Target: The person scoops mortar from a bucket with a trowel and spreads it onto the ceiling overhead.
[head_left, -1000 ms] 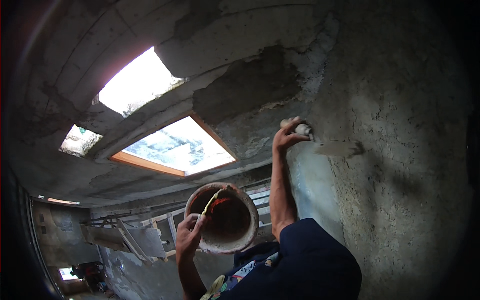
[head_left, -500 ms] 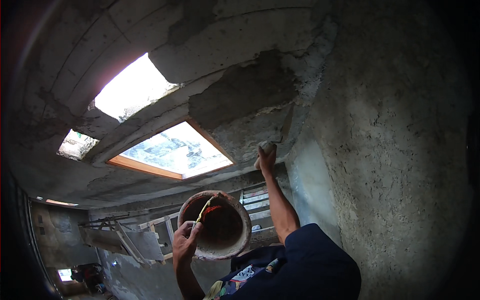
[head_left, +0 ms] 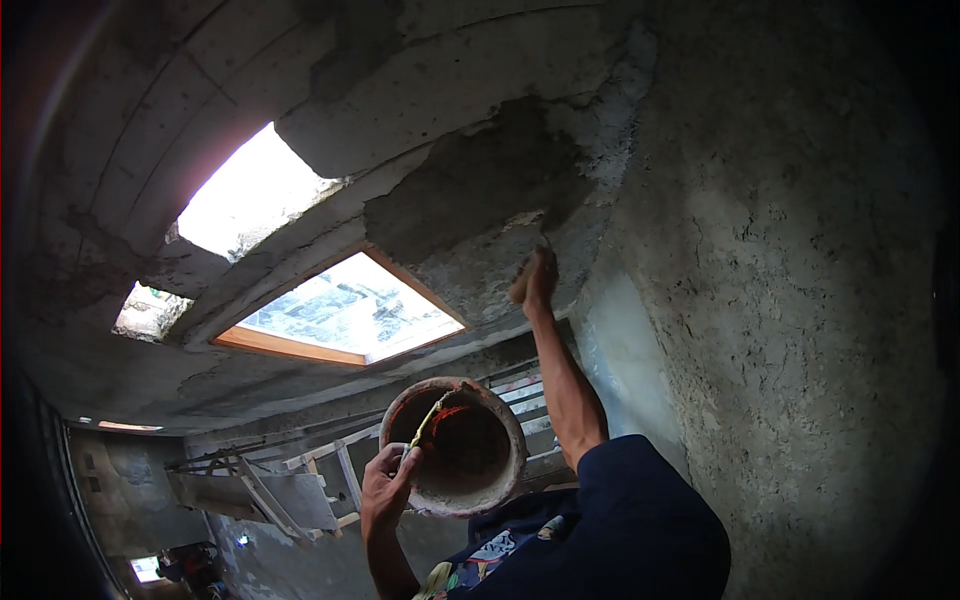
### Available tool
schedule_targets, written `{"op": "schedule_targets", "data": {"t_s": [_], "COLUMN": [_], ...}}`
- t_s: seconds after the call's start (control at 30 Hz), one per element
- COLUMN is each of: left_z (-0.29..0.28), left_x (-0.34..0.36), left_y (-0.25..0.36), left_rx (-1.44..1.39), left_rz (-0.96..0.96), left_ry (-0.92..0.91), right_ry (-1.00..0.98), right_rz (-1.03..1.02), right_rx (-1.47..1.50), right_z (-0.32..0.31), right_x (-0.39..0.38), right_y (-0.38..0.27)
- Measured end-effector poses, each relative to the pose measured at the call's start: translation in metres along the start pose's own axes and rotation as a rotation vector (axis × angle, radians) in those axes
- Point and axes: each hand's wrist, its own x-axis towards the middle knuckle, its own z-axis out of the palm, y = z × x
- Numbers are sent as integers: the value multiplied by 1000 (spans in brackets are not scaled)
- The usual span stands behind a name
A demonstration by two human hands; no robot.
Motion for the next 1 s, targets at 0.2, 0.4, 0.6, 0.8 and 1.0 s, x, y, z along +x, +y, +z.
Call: {"op": "schedule_targets", "data": {"t_s": [0.2, 0.4, 0.6, 0.8, 1.0], "left_z": [7, 3, 5, 4, 5], "left_x": [8, 9, 17, 17, 16], "left_y": [-2, -3, -4, -7, -5], "left_rx": [-27, 15, -7, -10, 3], "left_rz": [54, -65, -71, -70, -47], "left_ry": [-21, 2, 22, 28, 25], "right_ry": [50, 186, 62, 9, -87], "right_rz": [-214, -520, -355, -288, -201], "right_rx": [-58, -479, -304, -269, -279], "right_z": [103, 131, 139, 139, 116], "right_x": [19, 55, 31, 11, -4], "right_y": [1, 31, 41, 41, 62]}}
